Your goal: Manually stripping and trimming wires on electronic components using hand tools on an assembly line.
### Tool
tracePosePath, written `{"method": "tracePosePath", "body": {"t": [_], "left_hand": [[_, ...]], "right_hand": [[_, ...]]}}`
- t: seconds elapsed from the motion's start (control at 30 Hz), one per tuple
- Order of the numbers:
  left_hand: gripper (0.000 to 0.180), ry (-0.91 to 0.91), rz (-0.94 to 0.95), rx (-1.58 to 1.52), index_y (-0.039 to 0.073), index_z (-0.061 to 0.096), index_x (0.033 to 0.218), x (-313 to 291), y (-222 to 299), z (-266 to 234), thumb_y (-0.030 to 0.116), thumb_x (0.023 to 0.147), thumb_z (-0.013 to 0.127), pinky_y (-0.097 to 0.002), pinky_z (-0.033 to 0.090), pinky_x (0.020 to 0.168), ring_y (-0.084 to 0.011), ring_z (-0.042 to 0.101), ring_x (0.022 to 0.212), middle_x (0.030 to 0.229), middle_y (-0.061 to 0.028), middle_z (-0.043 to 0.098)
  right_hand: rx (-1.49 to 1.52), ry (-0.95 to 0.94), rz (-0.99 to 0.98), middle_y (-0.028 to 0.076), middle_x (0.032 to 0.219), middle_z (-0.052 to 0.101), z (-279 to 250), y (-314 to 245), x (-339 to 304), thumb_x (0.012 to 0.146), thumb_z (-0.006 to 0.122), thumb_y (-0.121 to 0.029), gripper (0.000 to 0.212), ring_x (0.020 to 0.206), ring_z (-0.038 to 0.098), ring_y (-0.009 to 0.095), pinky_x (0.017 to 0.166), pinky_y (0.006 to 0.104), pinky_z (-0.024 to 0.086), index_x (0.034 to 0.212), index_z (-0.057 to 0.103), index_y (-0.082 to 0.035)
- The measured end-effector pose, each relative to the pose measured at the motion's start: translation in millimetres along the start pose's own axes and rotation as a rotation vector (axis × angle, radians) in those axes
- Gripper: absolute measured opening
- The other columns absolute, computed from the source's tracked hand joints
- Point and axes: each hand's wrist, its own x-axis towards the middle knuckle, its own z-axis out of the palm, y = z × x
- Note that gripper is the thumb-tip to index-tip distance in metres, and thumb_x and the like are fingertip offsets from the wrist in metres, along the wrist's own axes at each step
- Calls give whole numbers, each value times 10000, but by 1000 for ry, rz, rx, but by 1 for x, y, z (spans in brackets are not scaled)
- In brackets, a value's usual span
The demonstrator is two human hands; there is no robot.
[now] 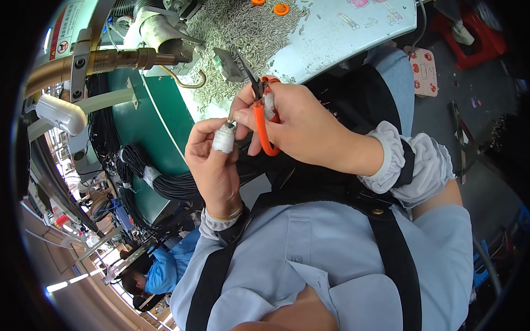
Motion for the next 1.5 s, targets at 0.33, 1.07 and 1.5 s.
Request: {"method": "tracePosePath", "body": {"t": [0.33,1.07,1.5], "left_hand": [[133,63,238,193,-14,534,907,4,-2,3,-12,779,570,-157,249,432,-11,388,535,757,-8,528],[111,-137,-195,-151,5,556,844,88,13,-23,86,785,605,-175,161,365,-18,256,418,557,56,390],[54,-65,-134,-58,10,529,776,87,16,-21,25,762,579,-172,184,364,-23,296,430,589,22,438]], "right_hand": [[-1125,19,-179,68,437,452,-7,-2,-7,741,671,-205,274,389,503,206,412,288,396,638,505,-12],[-523,190,-92,26,533,483,-19,-8,70,837,554,-167,188,417,458,80,401,236,360,810,494,9],[-585,198,-187,30,528,468,-18,-7,71,834,543,-135,182,450,448,74,407,241,353,763,462,12]]}}
